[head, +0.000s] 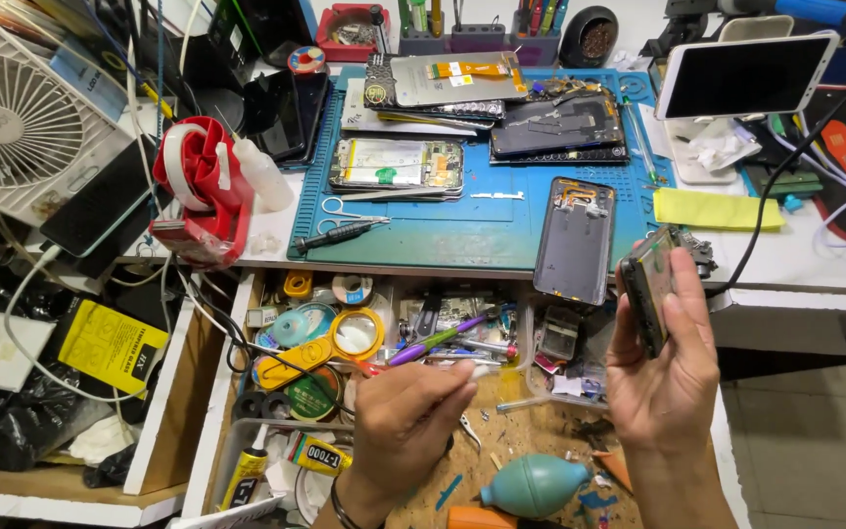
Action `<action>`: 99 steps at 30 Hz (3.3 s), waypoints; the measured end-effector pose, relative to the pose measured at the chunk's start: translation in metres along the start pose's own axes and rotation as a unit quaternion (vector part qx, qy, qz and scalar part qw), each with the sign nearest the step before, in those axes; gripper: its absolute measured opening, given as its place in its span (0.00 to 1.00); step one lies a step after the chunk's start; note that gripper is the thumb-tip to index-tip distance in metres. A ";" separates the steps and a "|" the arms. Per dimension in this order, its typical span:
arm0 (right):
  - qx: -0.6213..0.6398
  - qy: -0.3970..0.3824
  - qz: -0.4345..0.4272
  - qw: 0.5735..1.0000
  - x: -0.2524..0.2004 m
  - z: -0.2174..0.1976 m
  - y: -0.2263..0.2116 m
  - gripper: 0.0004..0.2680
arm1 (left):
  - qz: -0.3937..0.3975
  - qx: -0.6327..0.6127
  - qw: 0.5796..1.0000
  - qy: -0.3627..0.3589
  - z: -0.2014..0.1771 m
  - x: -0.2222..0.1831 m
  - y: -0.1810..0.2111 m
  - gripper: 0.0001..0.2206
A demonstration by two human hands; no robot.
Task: A technician reassembles a mobile phone by installing the battery and connecting the screen ribbon cables to the motherboard.
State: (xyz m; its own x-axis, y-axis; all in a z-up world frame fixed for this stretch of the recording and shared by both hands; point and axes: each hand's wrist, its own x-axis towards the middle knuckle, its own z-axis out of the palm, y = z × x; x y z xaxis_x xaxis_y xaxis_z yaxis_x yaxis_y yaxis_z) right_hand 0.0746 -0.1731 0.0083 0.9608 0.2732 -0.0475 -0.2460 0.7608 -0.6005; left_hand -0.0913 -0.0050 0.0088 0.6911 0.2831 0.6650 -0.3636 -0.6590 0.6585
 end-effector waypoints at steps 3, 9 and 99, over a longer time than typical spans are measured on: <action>-0.012 0.009 -0.006 1.000 0.002 -0.005 0.000 0.29 | 0.025 0.049 0.991 -0.126 -0.002 -0.007 0.007 0.12; -0.207 0.103 0.007 0.973 -0.007 -0.004 0.021 0.23 | 0.026 0.003 0.990 -0.136 -0.065 -0.025 0.070 0.02; -0.041 -0.049 0.071 0.995 -0.017 0.047 0.095 0.26 | -0.028 0.075 0.990 0.113 -0.015 0.022 -0.005 0.08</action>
State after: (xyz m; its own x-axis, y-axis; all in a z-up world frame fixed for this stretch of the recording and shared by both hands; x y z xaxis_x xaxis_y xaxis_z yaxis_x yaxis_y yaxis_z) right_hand 0.0289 -0.0777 -0.0105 0.8989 0.4337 -0.0621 -0.3640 0.6604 -0.6568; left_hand -0.0842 0.0151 0.0256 0.5433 0.4595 0.7026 -0.2209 -0.7292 0.6477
